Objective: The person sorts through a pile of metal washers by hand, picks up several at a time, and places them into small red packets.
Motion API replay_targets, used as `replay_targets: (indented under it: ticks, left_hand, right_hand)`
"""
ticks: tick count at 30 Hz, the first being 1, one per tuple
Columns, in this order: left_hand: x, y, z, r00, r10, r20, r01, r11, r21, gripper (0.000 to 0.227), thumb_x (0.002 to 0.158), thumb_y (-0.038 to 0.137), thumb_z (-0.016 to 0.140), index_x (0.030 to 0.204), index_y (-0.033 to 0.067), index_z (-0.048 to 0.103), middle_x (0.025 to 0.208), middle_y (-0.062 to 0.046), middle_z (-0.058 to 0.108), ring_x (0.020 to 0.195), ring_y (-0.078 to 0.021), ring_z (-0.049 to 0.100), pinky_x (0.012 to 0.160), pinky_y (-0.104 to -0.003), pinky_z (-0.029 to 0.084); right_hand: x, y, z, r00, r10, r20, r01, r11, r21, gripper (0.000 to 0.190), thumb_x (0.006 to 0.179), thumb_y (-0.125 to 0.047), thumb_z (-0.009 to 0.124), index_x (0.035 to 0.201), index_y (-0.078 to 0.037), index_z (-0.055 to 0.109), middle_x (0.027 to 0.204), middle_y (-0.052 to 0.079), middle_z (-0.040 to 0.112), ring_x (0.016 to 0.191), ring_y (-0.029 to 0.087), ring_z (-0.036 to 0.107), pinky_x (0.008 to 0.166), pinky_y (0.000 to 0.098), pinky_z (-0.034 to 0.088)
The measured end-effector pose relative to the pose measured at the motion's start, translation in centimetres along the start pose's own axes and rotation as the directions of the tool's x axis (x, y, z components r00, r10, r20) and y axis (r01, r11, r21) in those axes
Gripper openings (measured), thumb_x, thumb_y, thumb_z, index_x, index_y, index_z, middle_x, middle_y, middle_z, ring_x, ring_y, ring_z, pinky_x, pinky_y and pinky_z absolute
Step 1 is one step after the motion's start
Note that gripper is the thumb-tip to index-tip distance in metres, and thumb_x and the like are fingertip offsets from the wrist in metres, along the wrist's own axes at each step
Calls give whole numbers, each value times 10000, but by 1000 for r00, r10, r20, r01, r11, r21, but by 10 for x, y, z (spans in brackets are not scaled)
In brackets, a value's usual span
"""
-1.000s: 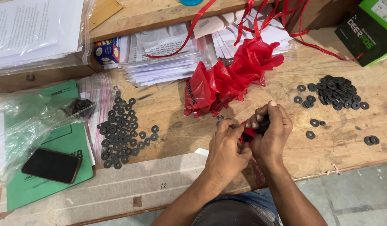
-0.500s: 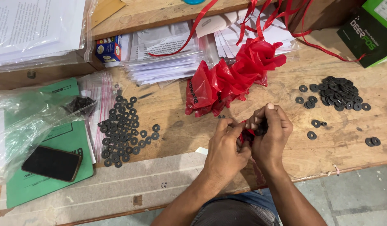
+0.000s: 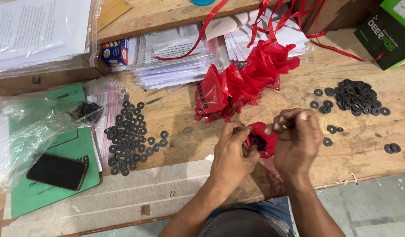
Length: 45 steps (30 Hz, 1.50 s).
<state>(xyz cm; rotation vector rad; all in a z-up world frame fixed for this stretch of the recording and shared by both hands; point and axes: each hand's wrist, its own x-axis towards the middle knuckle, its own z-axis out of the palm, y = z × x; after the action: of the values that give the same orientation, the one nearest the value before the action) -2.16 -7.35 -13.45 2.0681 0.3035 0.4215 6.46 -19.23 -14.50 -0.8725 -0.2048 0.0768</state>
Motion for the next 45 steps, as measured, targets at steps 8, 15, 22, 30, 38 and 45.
replay_targets:
  ticks: [8,15,22,30,38,45]
  left_hand:
    - [0,-1,-9,997,-38,65,42,997,-61,427,813,46,739,1236,11,700,1222,-132,612,742,-214,716,679,-325,594]
    - [10,12,-30,902,226,368,-337,902,271,489,692,231,860,1132,64,725,1310,-196,530,973,-334,643,827,-474,542]
    - [34,43,-65,887,272,372,-442,734,517,203,839,226,804,1000,108,765,1066,-98,650,1021,-309,648,804,-472,560]
    - [37,2,-29,867,283,411,-481,692,538,138,785,146,779,906,84,762,1006,-103,655,909,-333,659,738,-489,552]
    - [32,0,-40,847,423,322,-516,800,306,97,833,131,761,887,56,731,979,-79,671,943,-322,652,816,-453,548]
    - [14,-47,-5,879,396,264,-397,916,-52,986,697,203,895,1470,111,289,1523,-183,476,1399,-388,506,1178,-443,408]
  right_hand:
    - [10,-42,-35,925,-20,379,212,856,-472,245,950,12,564,1177,-2,654,1357,154,556,1213,246,572,1066,383,465]
    - [22,-56,-33,616,323,719,760,-3,-650,590,577,60,652,1110,-165,765,1398,180,526,1262,413,469,980,499,435]
    - [34,-72,-41,631,100,770,775,-19,-632,347,637,74,673,953,-49,743,1025,82,708,958,287,623,825,410,525]
    - [35,-65,-59,699,199,687,706,-40,-707,259,623,13,734,875,-49,749,969,68,714,947,302,621,832,425,534]
    - [34,-52,-75,764,308,568,438,399,-805,978,691,-181,870,1538,-48,401,1450,138,521,1321,365,527,1059,421,441]
    - [43,-4,-90,642,419,642,548,335,-767,715,599,-55,831,1287,-113,645,1419,125,579,1335,355,491,1094,468,379]
